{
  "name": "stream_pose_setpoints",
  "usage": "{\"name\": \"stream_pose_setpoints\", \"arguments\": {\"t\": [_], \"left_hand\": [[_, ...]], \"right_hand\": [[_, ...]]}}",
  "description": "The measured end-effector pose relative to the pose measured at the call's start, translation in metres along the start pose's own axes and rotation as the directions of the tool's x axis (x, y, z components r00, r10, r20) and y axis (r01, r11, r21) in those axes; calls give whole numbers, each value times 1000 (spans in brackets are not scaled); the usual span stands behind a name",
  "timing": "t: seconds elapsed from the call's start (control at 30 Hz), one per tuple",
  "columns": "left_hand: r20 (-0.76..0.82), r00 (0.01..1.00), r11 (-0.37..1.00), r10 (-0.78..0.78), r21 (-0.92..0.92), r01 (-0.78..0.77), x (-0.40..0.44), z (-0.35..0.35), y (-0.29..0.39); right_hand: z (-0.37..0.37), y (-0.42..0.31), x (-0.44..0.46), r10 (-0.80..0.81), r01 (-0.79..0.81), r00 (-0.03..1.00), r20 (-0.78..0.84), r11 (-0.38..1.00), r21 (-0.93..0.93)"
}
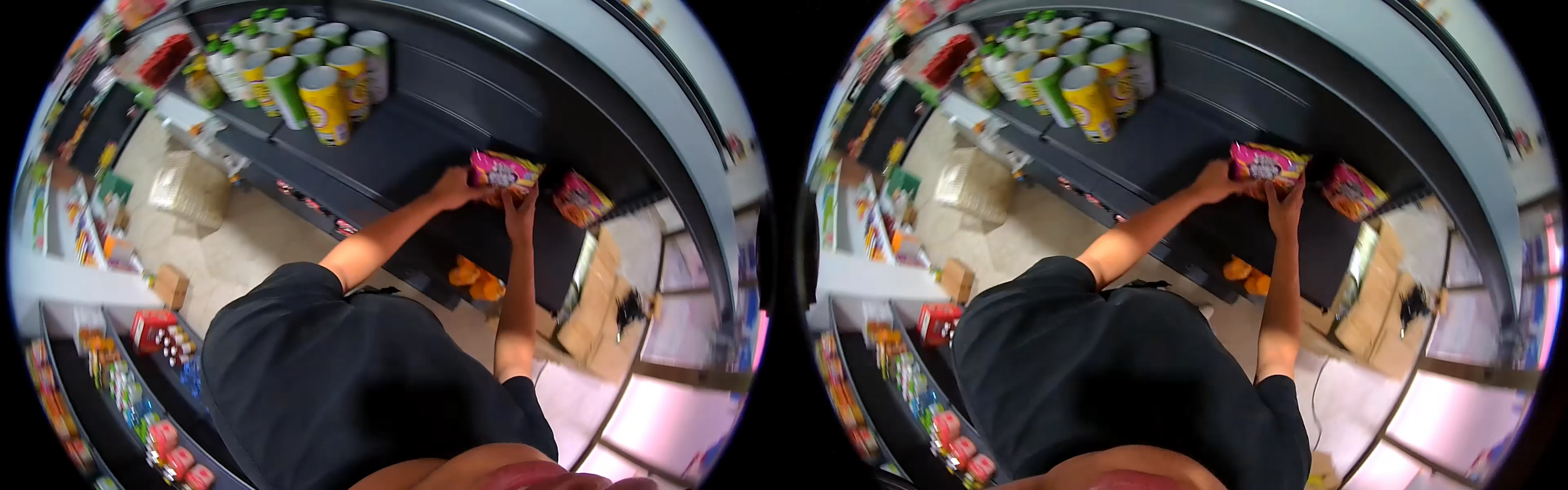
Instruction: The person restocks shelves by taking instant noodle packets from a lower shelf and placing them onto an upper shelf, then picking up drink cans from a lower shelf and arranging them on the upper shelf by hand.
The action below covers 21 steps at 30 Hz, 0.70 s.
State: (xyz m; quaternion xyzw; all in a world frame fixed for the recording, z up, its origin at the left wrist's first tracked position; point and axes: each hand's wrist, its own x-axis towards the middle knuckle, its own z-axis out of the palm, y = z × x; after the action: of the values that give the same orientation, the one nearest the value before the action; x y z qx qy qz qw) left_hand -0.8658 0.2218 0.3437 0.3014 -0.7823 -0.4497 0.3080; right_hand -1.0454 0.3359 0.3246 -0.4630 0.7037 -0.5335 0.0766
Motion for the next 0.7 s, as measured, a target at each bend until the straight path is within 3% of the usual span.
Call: {"name": "stream_pose_setpoints", "arguments": {"t": [0.03,0.07,0.1,0.17,0.23,0.27,0.3,0.47,0.57,0.6,0.67,0.7], "left_hand": [[-6,999,997,-44,68,45,-7,-2,-2],[-49,998,993,-35,107,40,-18,-8,3],[-105,994,1000,16,-17,-18,-27,-7,-3],[-68,998,995,-9,-96,2,-41,-15,5],[-66,996,996,-64,-64,60,-47,-21,18],[-54,993,993,-104,-69,100,-47,-21,19],[-66,995,993,-77,-90,71,-46,-21,16],[-157,987,992,-41,-128,21,-46,-23,10],[-223,975,990,-1,-137,-31,-45,-20,0],[-229,972,971,-42,-237,-14,-46,-20,-5],[-249,961,864,-118,-503,-24,-41,2,-30],[-248,958,856,-141,-517,-8,-51,0,-25]], "right_hand": [[12,-5,-3,90,-93,995,33,991,101],[16,-9,-6,58,-57,998,39,998,-24],[17,-10,-10,21,-14,999,45,988,-151],[18,-10,-13,-34,33,999,33,999,30],[15,-17,-12,-68,61,996,60,992,113],[11,-24,-13,-22,2,989,143,990,138],[9,-22,-12,-62,55,982,180,998,43],[18,-30,-14,9,-19,986,164,998,59],[20,-27,-16,-16,24,993,118,998,-65],[19,-32,-18,-51,63,988,145,995,-79],[20,-66,-33,95,-65,989,111,967,-247],[22,-73,-44,132,-102,989,66,935,-339]]}}
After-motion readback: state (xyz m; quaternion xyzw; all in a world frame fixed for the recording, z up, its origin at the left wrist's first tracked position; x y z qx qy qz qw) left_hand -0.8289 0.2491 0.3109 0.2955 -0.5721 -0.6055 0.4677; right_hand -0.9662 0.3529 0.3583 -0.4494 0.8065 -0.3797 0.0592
